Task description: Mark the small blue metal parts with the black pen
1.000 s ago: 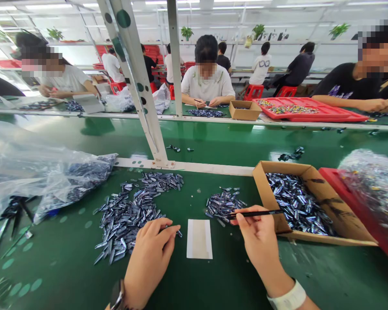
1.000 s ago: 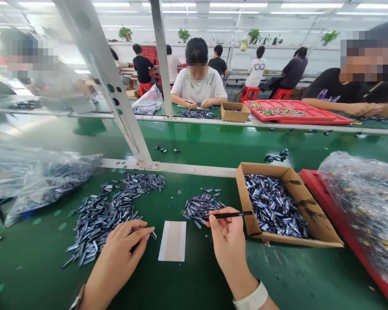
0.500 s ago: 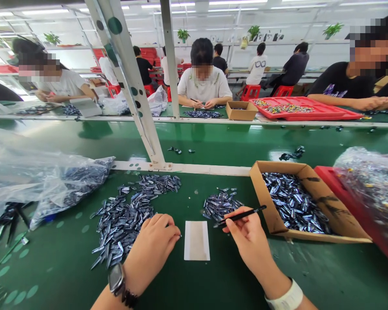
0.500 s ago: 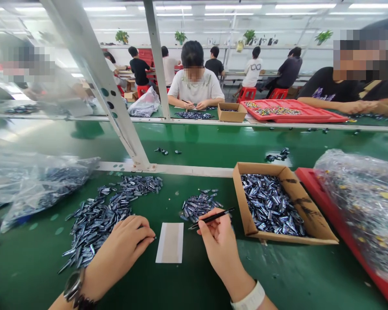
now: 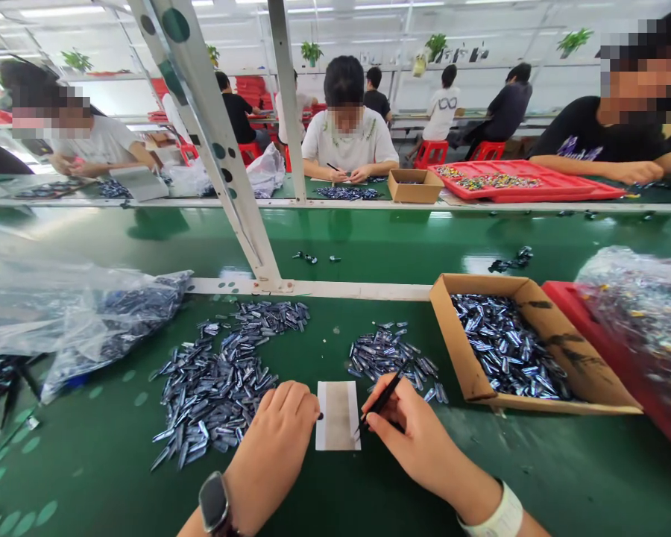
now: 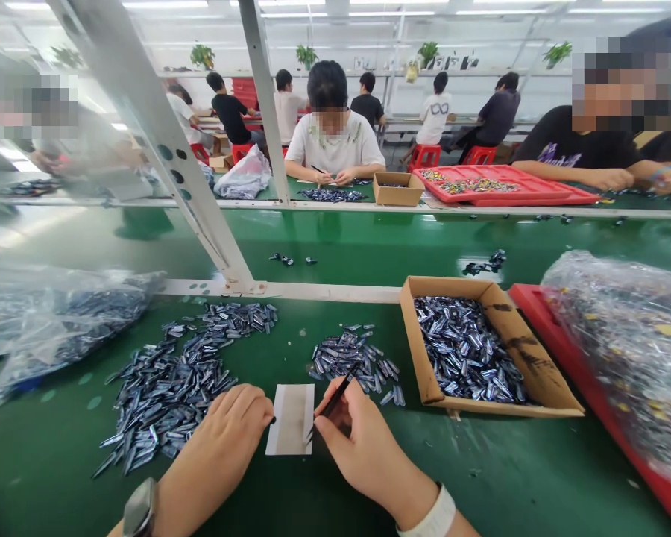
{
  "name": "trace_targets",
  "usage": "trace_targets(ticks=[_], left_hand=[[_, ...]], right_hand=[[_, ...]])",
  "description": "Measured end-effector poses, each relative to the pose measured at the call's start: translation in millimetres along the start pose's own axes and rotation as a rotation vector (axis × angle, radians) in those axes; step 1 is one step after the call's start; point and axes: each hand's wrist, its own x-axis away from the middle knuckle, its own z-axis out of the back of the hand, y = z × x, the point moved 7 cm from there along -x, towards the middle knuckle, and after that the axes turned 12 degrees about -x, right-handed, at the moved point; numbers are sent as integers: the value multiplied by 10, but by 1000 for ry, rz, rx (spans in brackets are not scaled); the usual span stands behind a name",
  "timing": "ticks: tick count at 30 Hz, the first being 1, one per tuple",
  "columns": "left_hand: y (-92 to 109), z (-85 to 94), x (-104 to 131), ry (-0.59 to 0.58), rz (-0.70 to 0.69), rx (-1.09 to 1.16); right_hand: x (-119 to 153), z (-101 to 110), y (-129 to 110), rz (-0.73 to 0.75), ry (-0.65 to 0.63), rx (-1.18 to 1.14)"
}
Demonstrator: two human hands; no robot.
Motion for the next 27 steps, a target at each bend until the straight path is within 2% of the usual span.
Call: trace_targets(ticks=[6,16,21,27], left_hand=[[228,-39,3,-22,0,133],[21,38,65,90,144,483],[39,8,57,79,156,520],[93,-9,40,59,185,550]], right_hand=[[-5,-3,29,-13,-25,59],[-31,6,83,-75,9,84],[-31,27,142,-116,39,23],[-57,40,88,-119,136,-120]])
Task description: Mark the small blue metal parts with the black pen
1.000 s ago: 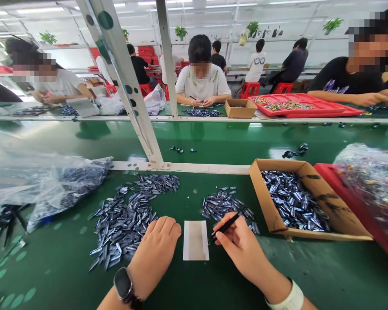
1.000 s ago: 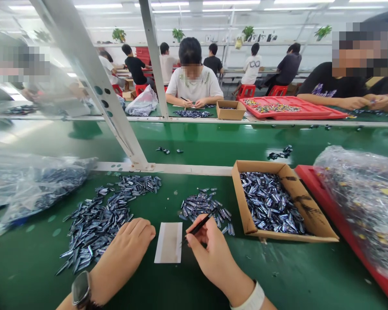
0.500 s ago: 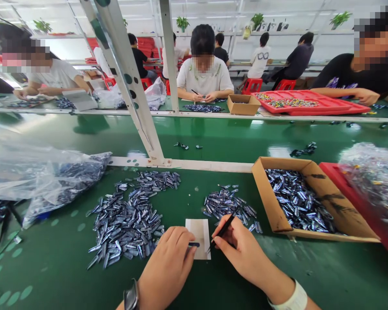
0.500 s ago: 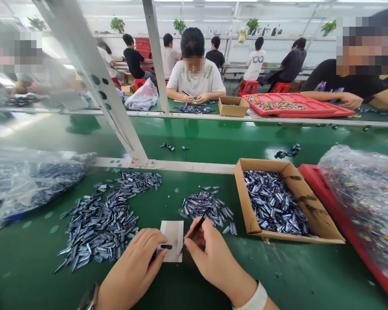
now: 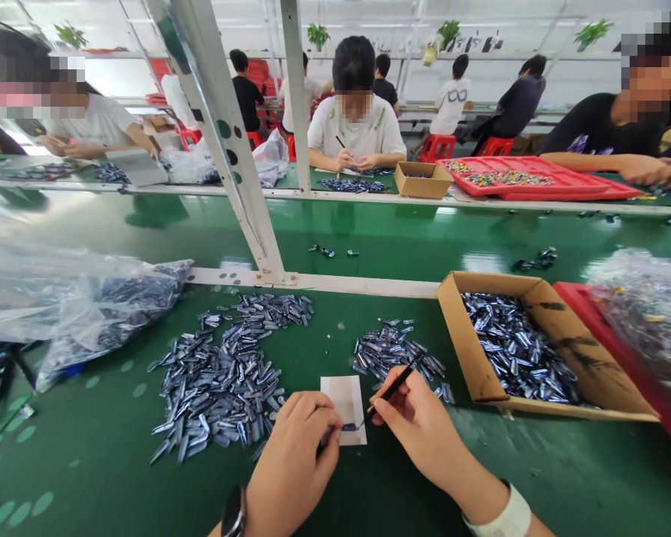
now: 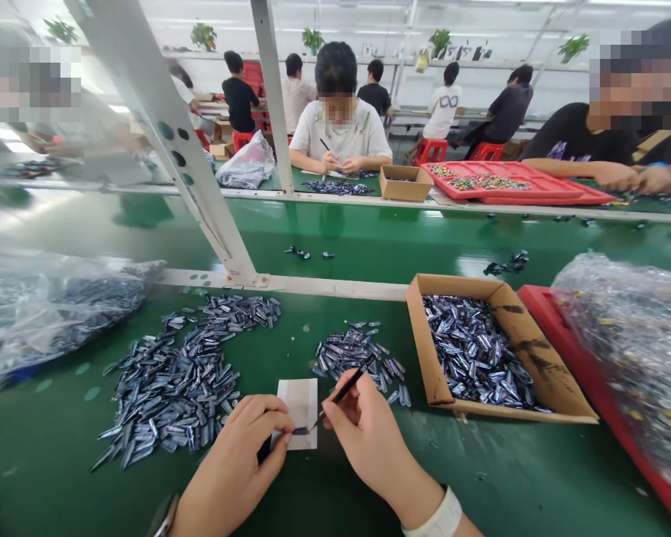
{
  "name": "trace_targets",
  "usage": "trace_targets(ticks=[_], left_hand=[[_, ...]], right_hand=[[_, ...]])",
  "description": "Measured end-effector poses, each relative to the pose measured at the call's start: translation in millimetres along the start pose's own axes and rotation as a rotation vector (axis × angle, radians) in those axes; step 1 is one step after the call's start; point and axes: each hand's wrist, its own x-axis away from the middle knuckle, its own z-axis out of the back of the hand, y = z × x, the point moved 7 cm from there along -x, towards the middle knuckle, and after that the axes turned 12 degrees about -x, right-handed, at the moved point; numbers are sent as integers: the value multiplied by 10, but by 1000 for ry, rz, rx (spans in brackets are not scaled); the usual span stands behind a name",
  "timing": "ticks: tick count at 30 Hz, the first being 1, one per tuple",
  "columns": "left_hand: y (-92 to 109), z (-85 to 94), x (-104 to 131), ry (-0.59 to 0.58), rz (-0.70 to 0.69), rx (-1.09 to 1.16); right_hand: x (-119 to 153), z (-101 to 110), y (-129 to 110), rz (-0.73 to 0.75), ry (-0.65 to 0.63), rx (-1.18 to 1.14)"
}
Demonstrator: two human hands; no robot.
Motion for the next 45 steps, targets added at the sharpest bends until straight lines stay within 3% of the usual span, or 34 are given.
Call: trace_targets(ticks=[24,30,38,45], left_hand=[[30,50,-18,33,12,-14],[37,15,0,-23,-21,-9],[58,11,26,-23,-76,-130],[105,7,32,-42,-128,-273]], right_hand=[[-20,-104,-4,36,-31,69],[-22,-91,3,52,-42,108],[-7,-79,-3,73,-45,180],[-16,-85,-44,61,-58,66]])
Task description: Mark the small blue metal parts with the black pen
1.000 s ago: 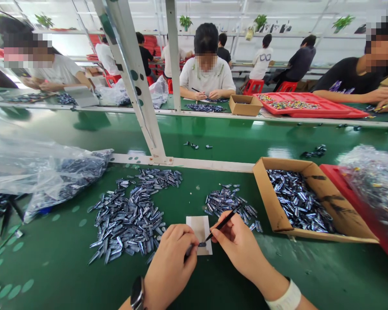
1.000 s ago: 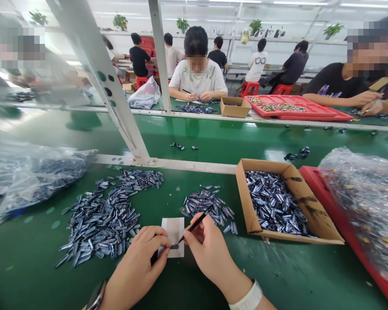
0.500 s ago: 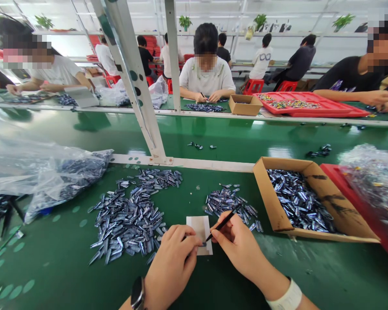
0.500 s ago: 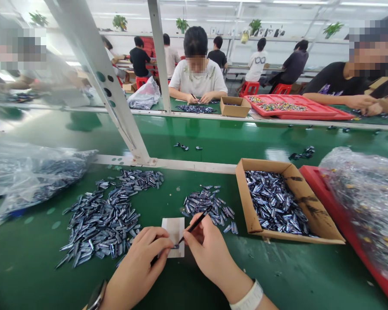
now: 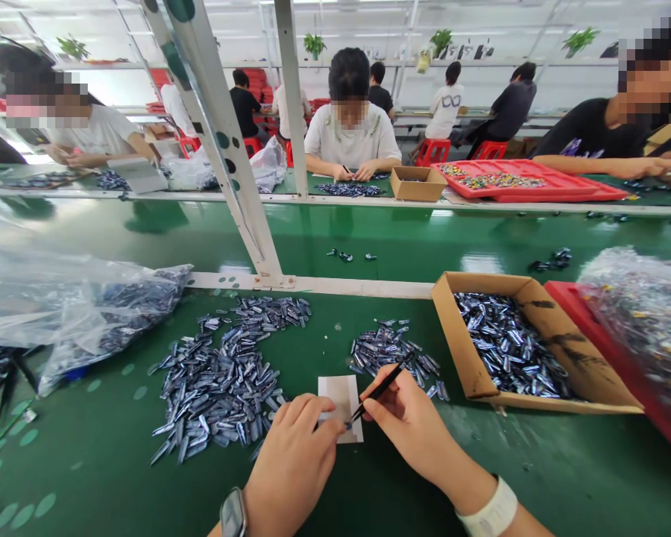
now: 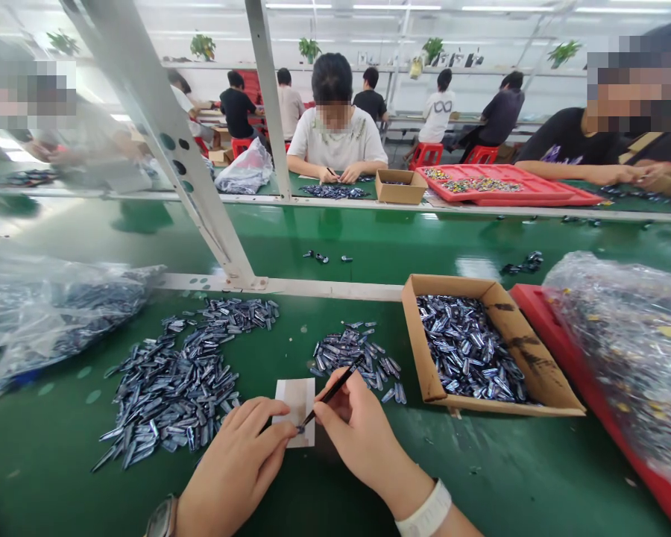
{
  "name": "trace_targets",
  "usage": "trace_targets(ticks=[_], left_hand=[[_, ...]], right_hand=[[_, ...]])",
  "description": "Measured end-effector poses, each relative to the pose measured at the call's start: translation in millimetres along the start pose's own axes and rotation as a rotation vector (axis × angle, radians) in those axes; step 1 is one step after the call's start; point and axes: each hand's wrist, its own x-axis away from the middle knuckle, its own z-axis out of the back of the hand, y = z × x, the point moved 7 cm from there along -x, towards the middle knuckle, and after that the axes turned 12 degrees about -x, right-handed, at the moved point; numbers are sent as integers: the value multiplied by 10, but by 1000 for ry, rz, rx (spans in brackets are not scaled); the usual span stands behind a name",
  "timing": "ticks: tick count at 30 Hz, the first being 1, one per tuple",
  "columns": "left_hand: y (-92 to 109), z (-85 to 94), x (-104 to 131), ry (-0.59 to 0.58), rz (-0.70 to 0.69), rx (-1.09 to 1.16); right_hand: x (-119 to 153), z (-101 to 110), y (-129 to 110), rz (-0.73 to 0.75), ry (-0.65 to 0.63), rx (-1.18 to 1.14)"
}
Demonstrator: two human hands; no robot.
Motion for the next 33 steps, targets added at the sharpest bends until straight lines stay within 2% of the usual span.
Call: trace_targets(ticks=[9,11,15,18,21,25,33], left_hand=[[97,-7,-13,-7,-30,-1],[91,17,-4,30,-33,17],[-157,121,72,167,90,-35],[-426,167,147,195,212,-99],[-584,163,168,145,247,-96],[-629,131,134,84,219,-50],[-711,154,153,118,205,-47]], right_hand=[[31,0,9,39,3,40],[23,50,8,56,54,10],[25,322,-75,202,319,-37],[30,442,-107,261,410,-64],[16,428,-94,252,391,-78],[4,368,-66,232,346,-86],[19,372,-65,222,328,-103]])
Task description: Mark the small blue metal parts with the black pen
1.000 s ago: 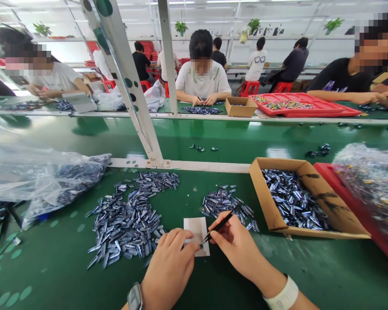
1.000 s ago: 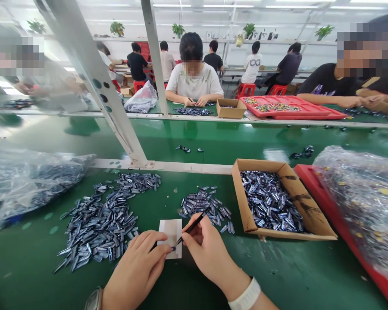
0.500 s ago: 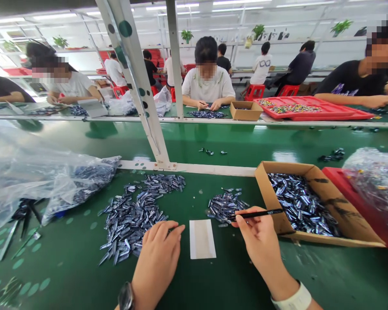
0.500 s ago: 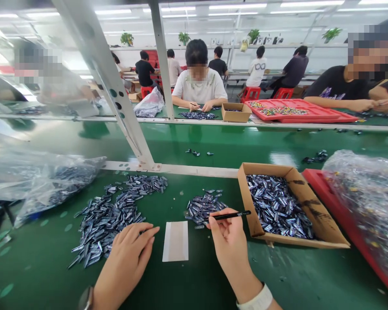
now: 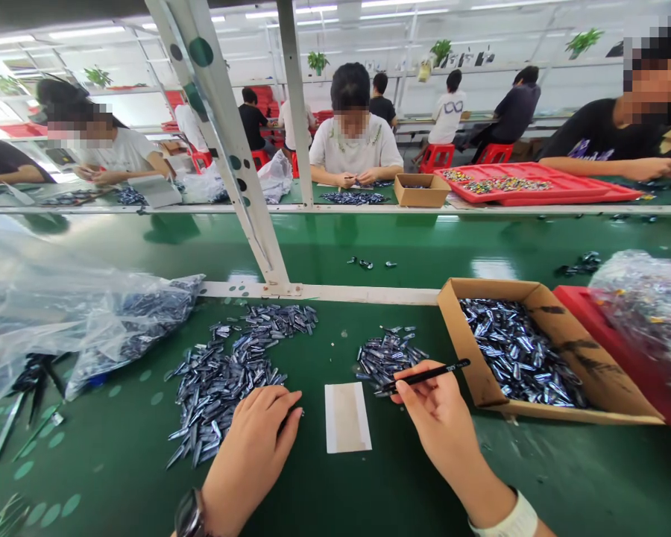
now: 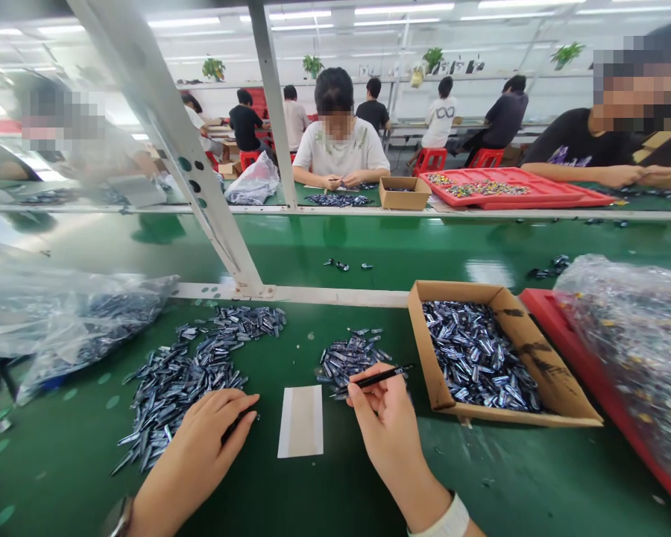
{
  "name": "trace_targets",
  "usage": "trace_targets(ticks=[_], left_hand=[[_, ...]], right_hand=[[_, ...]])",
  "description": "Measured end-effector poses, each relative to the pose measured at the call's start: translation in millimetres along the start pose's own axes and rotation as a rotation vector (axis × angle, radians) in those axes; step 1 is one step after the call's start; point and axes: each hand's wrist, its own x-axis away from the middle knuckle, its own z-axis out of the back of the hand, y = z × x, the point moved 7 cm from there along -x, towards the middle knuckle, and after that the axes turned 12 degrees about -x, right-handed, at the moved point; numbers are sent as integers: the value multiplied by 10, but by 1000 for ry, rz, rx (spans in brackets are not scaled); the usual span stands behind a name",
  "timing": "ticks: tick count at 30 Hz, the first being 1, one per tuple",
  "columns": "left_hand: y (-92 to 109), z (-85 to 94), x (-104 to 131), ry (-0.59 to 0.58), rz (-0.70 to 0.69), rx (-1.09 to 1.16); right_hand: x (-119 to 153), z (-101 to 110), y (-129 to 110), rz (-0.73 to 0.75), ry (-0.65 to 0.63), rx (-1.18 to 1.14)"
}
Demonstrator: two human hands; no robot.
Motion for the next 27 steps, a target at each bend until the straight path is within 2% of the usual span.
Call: trace_targets(ticks=[6,16,27], left_hand=[[-42,7,-40,-32,-4,43],[1,-25,-179,-237,58,-17],[42,-27,-232,-190,38,-79]], right_hand=[[10,-17,29,-4,-30,28],[1,-3,38,2,-33,32],[14,-24,40,-31,-46,38]])
